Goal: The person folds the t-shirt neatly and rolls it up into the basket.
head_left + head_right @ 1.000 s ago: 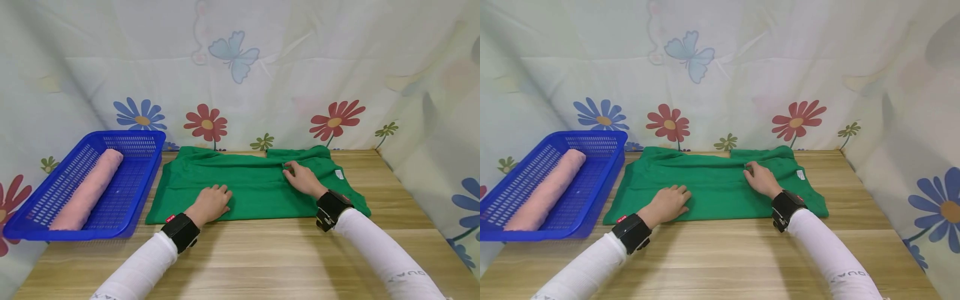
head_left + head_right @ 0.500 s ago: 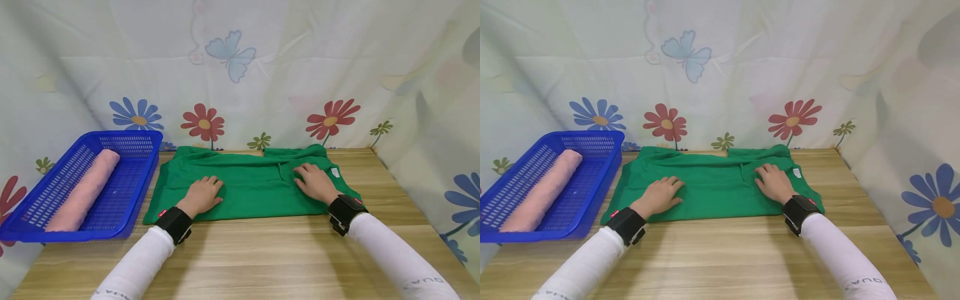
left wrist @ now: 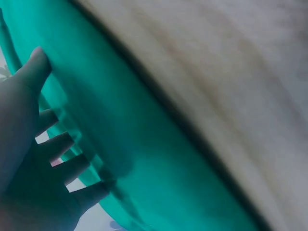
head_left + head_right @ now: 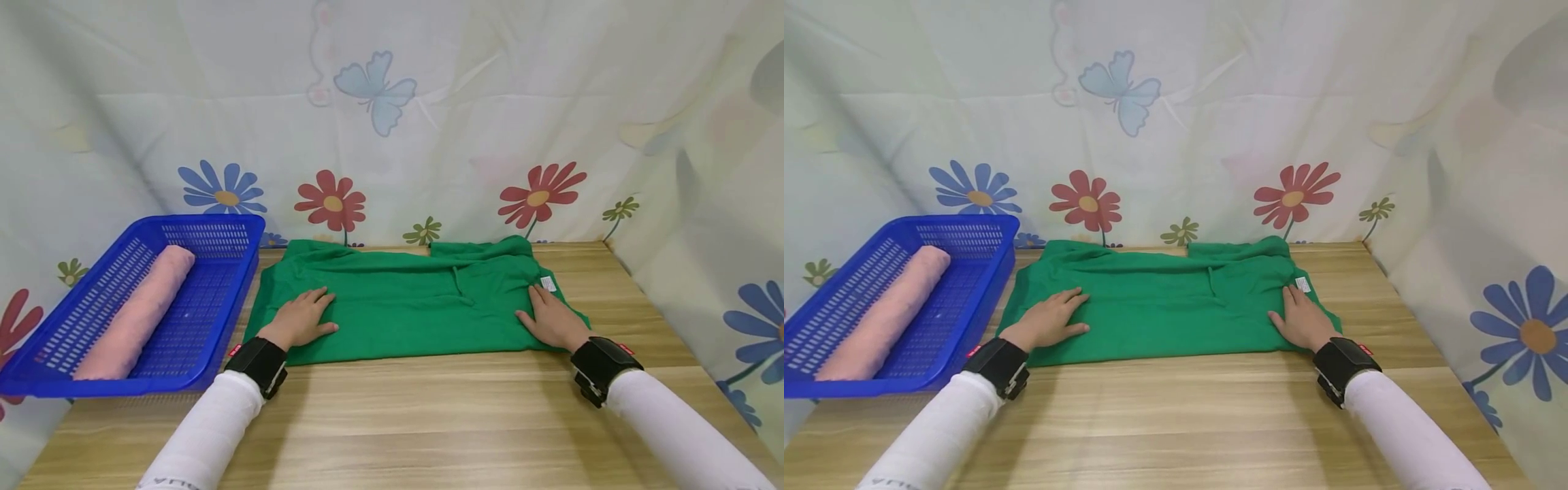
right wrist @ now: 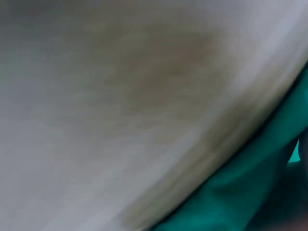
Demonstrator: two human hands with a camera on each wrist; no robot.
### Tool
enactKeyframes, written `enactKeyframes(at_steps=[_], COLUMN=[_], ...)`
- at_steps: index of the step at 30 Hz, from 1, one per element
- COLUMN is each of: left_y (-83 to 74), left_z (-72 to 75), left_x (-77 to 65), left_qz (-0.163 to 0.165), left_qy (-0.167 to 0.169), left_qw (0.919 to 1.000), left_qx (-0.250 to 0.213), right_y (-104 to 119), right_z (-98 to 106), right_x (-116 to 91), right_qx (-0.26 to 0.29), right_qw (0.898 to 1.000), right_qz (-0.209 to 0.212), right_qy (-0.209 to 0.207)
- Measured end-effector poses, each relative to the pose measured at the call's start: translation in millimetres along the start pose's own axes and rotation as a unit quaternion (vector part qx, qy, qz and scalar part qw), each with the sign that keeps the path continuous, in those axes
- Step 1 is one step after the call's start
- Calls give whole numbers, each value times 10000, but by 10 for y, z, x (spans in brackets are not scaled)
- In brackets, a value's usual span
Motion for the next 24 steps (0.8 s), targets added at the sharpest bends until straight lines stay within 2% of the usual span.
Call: enactKeyframes(at_steps=[14, 24], left_y=[-40, -135], left_z=[-94, -159], left_x=[-136, -312], left_qz=[58, 19], left_qy=[-37, -286], left_qw=[9997, 9995], left_qx=[-252, -155], right_y=[-35, -8], right_z=[-5, 6], right_x=[-268, -519], right_qx=[-203, -359], right_qw=[9997, 9993], right_qz=[-14, 30], right_qy=[129, 54])
Point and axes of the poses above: each hand's wrist, its own x-axis towards the middle knuckle, its own z-axis out of the back of the hand, y = z × x, the point moved 2 cm from there along x, towards the middle knuckle, and after that the axes turned 5 degrees about -z, right-handed, at the moved point
